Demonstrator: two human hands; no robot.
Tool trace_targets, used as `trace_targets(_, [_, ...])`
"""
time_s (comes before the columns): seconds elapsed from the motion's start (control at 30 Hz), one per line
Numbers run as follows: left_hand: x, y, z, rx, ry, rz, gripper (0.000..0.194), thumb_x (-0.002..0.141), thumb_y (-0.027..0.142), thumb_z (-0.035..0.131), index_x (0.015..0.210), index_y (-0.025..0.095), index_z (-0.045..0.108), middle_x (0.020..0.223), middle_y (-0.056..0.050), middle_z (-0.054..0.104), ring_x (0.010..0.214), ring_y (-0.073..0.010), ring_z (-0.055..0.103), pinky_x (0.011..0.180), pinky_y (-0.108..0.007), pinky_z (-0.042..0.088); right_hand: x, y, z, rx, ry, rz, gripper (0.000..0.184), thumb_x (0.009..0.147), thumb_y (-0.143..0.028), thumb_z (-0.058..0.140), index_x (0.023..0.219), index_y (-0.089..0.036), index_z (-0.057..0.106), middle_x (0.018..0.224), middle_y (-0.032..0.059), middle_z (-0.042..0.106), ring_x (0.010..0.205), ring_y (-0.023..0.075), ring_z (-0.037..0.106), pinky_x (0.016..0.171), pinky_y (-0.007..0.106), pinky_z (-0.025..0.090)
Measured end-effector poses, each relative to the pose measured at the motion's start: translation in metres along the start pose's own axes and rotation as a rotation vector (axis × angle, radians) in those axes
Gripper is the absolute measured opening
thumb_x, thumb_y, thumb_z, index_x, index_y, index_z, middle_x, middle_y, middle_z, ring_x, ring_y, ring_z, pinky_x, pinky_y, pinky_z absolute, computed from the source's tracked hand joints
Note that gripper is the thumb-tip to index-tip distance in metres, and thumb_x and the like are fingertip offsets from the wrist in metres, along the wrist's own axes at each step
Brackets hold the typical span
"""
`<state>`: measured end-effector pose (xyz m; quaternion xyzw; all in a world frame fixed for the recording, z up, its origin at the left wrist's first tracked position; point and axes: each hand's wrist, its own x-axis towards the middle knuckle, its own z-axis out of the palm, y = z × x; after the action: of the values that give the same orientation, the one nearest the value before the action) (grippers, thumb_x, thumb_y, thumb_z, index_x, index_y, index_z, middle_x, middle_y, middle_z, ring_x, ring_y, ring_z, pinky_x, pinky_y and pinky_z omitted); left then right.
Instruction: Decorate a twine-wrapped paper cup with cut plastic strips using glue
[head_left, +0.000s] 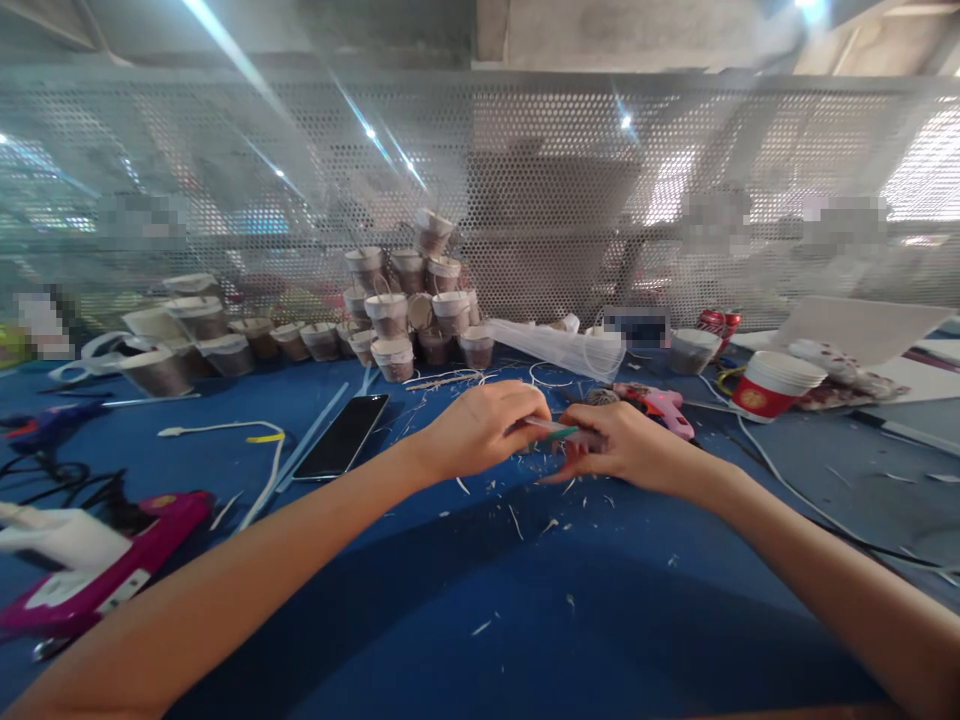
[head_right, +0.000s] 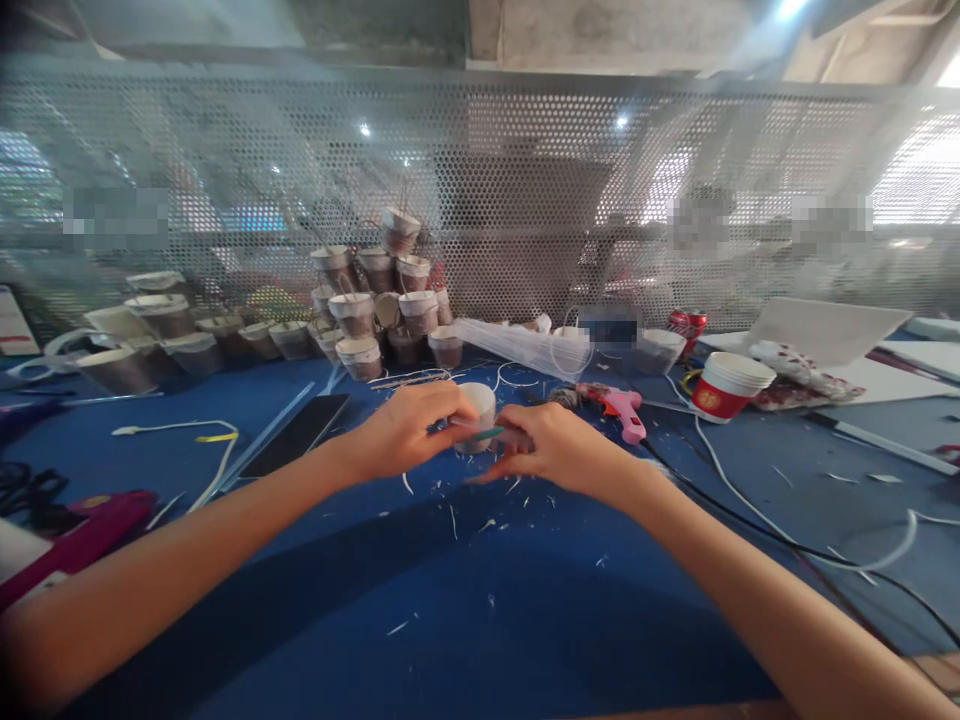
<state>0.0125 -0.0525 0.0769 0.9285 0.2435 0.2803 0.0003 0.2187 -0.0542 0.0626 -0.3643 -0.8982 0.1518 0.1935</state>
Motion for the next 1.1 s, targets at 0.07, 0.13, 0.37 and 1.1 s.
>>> trace_targets(0.07, [0.000,-0.002,-0.004,-0.024,0.019,-0.022,0.012,0.084,0.027,0.049,0.082,0.017,0.055,0.073,-0.001,0.061,0.065,-0.0090,0.052,0.061,-0.021,0.040,-0.001,0.009,-0.003,-0.102,0.057,-0.040,0.031,0.071,-0.047,0.061,0.079,-0.018,0.059,0.073,0.0015,0.062,0.069,0.0145,0.055,0.061,0.026,0.037])
trace_targets(0.13, [0.000,-0.004,-0.008,-0.044,0.018,-0.058,0.011,0.083,0.025,0.051,0.088,0.017,0.055,0.072,0.000,0.062,0.063,-0.0078,0.053,0.059,-0.020,0.040,-0.002,0.018,-0.007,-0.164,0.092,-0.073,0.026,0.074,-0.043,0.060,0.079,-0.018,0.062,0.079,0.0035,0.064,0.075,0.0163,0.056,0.067,0.028,0.038])
trace_targets(0.37, [0.006,-0.004,-0.018,-0.053,-0.118,-0.215,0.053,0.067,0.044,0.065,0.111,0.019,0.050,0.083,-0.003,0.065,0.073,-0.0146,0.060,0.062,-0.024,0.045,-0.007,0.031,-0.018,-0.196,0.182,-0.009,0.016,0.078,-0.033,0.056,0.071,-0.019,0.061,0.065,-0.0012,0.061,0.058,0.0098,0.053,0.054,0.022,0.036])
trace_targets(1.1, [0.007,0.000,-0.016,-0.314,-0.147,-0.333,0.041,0.067,0.030,0.066,0.105,0.019,0.056,0.090,-0.005,0.068,0.078,-0.0158,0.064,0.064,-0.026,0.049,-0.010,0.020,-0.027,-0.153,0.010,-0.048,0.031,0.075,-0.048,0.056,0.066,-0.019,0.061,0.071,0.0012,0.058,0.068,0.0125,0.052,0.060,0.024,0.036])
